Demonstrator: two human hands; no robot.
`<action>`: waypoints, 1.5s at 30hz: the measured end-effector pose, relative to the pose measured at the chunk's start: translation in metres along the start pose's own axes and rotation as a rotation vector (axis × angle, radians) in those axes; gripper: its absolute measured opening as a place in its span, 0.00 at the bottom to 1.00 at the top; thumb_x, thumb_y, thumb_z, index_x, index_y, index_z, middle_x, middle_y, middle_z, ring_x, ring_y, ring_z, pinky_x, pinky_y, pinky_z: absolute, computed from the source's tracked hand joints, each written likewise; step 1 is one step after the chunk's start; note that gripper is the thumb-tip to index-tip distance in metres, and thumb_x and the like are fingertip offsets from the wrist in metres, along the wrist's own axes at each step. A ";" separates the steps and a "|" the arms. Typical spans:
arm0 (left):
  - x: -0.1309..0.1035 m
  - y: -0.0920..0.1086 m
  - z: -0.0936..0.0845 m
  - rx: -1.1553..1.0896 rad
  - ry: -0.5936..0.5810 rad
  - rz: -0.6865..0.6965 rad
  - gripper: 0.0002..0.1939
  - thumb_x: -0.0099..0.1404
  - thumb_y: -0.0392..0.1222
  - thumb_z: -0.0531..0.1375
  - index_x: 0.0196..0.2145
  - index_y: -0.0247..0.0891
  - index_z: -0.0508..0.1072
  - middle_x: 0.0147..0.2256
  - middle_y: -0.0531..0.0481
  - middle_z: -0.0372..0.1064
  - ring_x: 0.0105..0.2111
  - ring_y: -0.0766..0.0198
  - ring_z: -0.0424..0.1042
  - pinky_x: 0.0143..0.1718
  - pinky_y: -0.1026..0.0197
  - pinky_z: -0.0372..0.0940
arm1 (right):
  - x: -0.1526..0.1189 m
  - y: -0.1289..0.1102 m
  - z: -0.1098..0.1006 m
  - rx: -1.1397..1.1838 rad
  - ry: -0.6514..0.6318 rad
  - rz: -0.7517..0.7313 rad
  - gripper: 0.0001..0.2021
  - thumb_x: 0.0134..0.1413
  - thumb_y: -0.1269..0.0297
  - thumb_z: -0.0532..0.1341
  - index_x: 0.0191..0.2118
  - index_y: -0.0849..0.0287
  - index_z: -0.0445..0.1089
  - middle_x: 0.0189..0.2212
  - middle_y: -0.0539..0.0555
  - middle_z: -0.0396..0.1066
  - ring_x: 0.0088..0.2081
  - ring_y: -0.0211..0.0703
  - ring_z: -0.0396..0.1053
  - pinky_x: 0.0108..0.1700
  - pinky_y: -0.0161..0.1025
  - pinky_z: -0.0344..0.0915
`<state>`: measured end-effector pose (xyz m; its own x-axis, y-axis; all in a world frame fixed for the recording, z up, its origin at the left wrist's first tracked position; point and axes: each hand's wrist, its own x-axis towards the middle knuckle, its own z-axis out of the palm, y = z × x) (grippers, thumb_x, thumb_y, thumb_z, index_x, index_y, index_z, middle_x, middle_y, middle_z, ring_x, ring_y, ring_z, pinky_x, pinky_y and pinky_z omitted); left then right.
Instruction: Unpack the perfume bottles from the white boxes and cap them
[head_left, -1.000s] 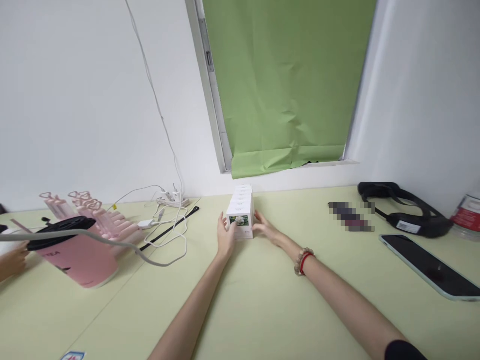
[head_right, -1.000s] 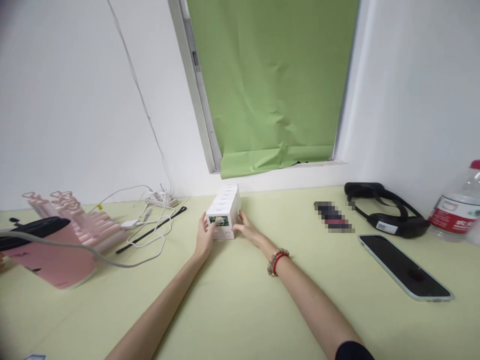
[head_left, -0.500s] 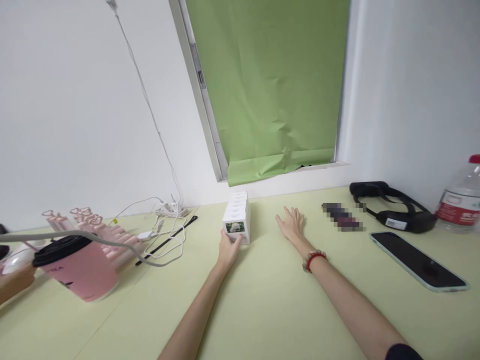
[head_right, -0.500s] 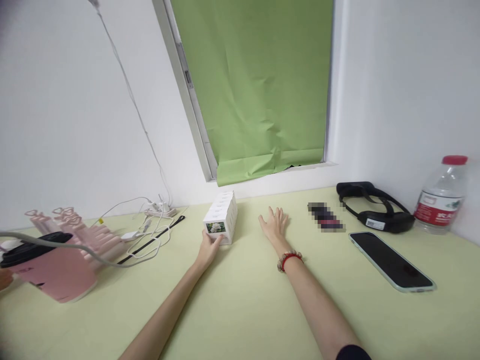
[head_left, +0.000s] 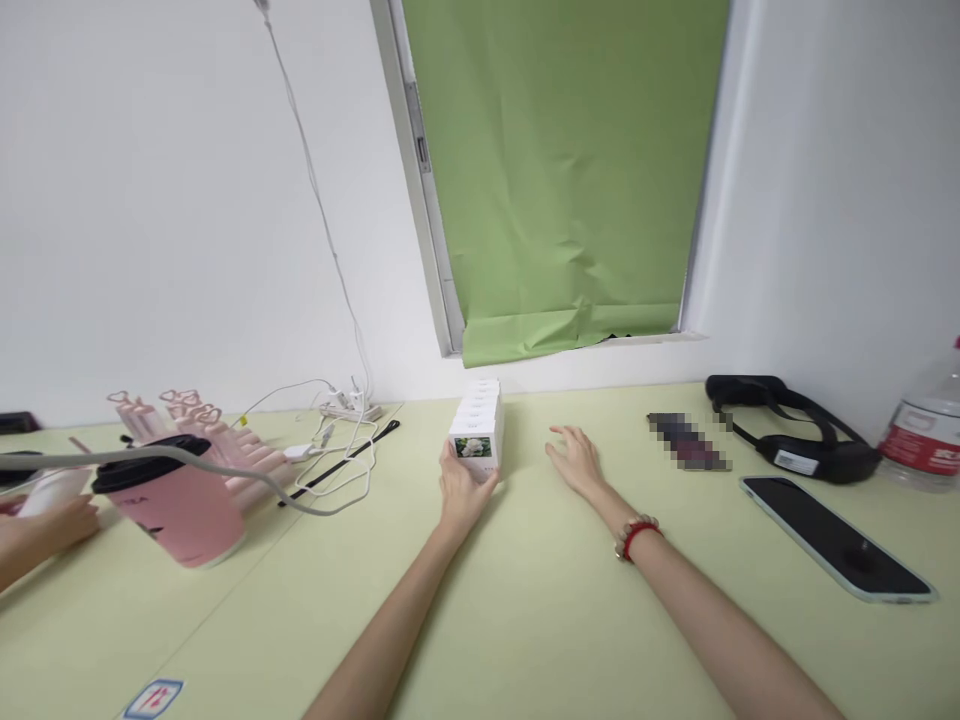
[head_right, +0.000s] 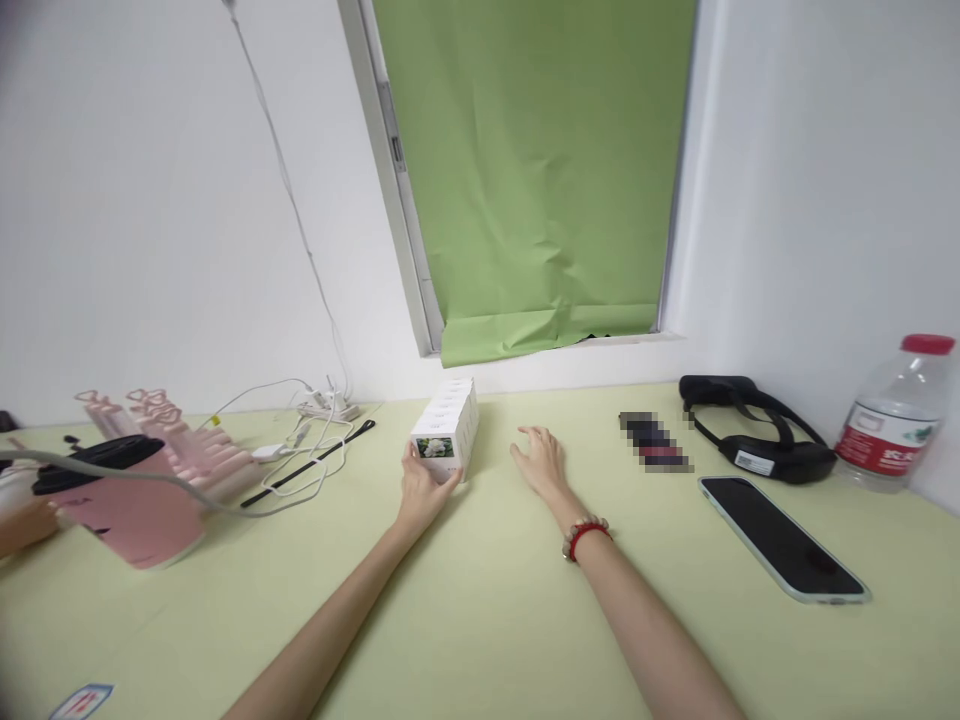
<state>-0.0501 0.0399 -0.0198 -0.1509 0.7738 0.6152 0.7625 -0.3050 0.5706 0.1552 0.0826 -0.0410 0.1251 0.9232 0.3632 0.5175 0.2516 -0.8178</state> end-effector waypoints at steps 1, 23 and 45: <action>-0.001 0.004 -0.002 0.041 0.061 0.036 0.45 0.52 0.50 0.59 0.59 0.32 0.38 0.58 0.31 0.44 0.59 0.46 0.47 0.56 0.43 0.50 | 0.001 -0.001 -0.001 0.124 0.023 0.009 0.24 0.48 0.55 0.53 0.50 0.58 0.63 0.53 0.59 0.59 0.57 0.50 0.53 0.59 0.47 0.43; -0.041 0.064 -0.001 0.071 -0.704 0.628 0.22 0.62 0.40 0.50 0.54 0.39 0.61 0.52 0.45 0.63 0.54 0.58 0.58 0.54 0.52 0.53 | -0.002 -0.031 -0.016 1.591 -0.180 0.718 0.18 0.50 0.52 0.48 0.40 0.57 0.64 0.33 0.55 0.68 0.36 0.42 0.69 0.35 0.38 0.65; 0.000 -0.004 0.001 0.065 0.117 0.100 0.51 0.49 0.52 0.63 0.59 0.31 0.38 0.57 0.30 0.41 0.60 0.42 0.41 0.53 0.41 0.55 | -0.041 -0.040 0.019 0.197 -0.362 -0.137 0.09 0.39 0.67 0.59 0.15 0.60 0.64 0.14 0.47 0.61 0.20 0.32 0.53 0.26 0.33 0.47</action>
<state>-0.0527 0.0414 -0.0227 -0.1418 0.6701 0.7286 0.8156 -0.3380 0.4696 0.1129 0.0402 -0.0319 -0.2570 0.9108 0.3232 0.3324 0.3973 -0.8554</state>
